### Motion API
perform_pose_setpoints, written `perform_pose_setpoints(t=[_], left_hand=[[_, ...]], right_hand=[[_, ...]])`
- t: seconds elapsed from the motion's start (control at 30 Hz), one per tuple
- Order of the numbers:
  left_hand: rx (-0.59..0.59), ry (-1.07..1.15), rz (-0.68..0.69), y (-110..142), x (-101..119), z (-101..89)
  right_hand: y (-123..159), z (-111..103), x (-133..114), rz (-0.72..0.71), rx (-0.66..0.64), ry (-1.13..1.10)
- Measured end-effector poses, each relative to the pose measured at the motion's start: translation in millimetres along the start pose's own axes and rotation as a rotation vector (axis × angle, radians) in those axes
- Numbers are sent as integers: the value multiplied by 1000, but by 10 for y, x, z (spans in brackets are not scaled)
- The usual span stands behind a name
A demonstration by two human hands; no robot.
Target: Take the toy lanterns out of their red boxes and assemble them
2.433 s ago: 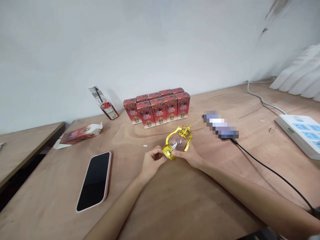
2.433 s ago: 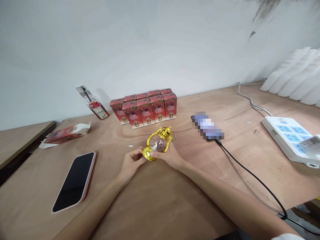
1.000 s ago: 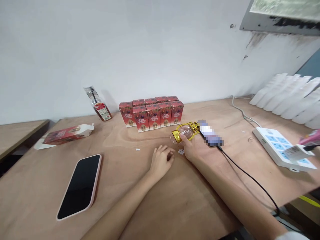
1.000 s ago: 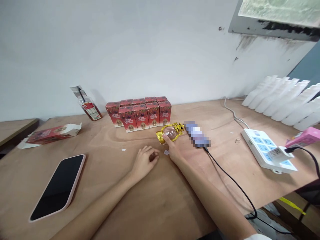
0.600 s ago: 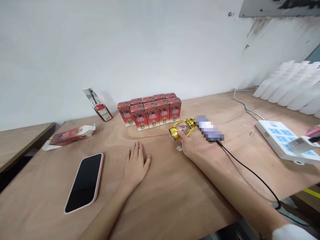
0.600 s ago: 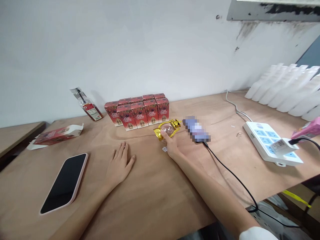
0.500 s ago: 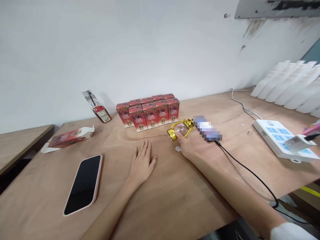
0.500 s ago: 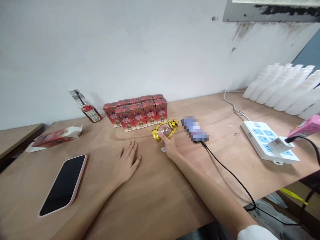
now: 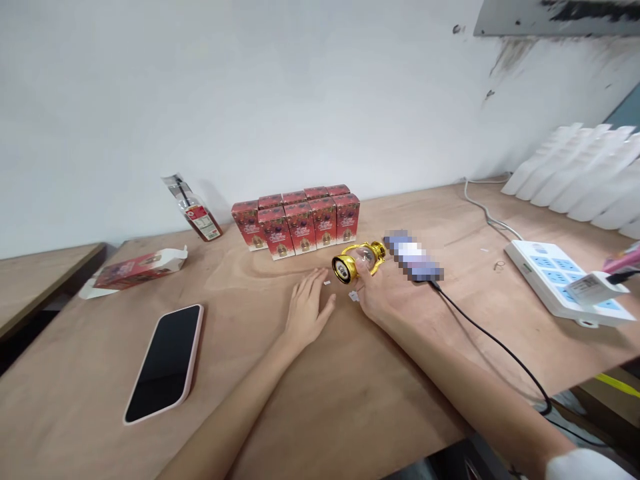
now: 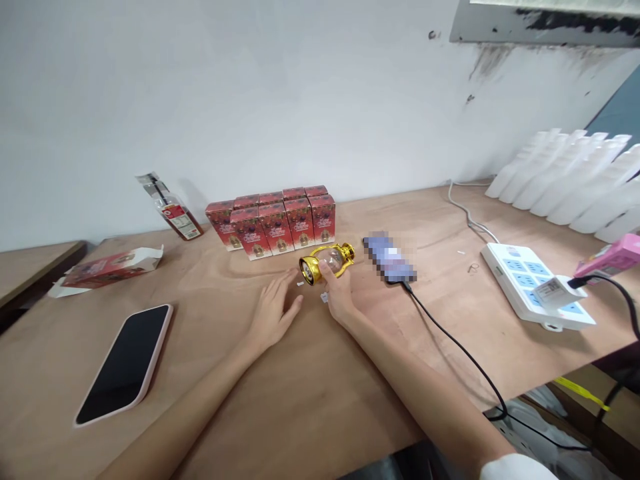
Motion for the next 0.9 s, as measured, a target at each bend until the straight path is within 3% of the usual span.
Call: perform_pose_setpoints(t=[0.17, 0.27, 0.43, 0.63, 0.77, 0.9], left_hand=[[230, 308, -84, 97, 45, -208], [281, 440, -157, 99, 18, -213], [347, 466, -221, 75, -26, -178], [213, 599, -375, 71, -104, -105], [119, 691, -360, 57, -92, -97], [31, 773, -383, 48, -71, -81]], right_hand=[[288, 148, -22, 159, -125, -99], [368, 171, 19, 210, -146, -117], [351, 138, 86, 227, -127, -128], [346, 94, 60, 47, -88, 7], [397, 86, -43, -75, -41, 130], [446, 112, -108, -109, -90, 184]])
Point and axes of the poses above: each hand's wrist, its own y-axis away from the middle knuckle, its own z-axis out of the palm, x = y × z, the point moved 3 cm from there along -y, towards the middle knuckle, and after that the axes turned 14 degrees about x, right-handed, at the moved point
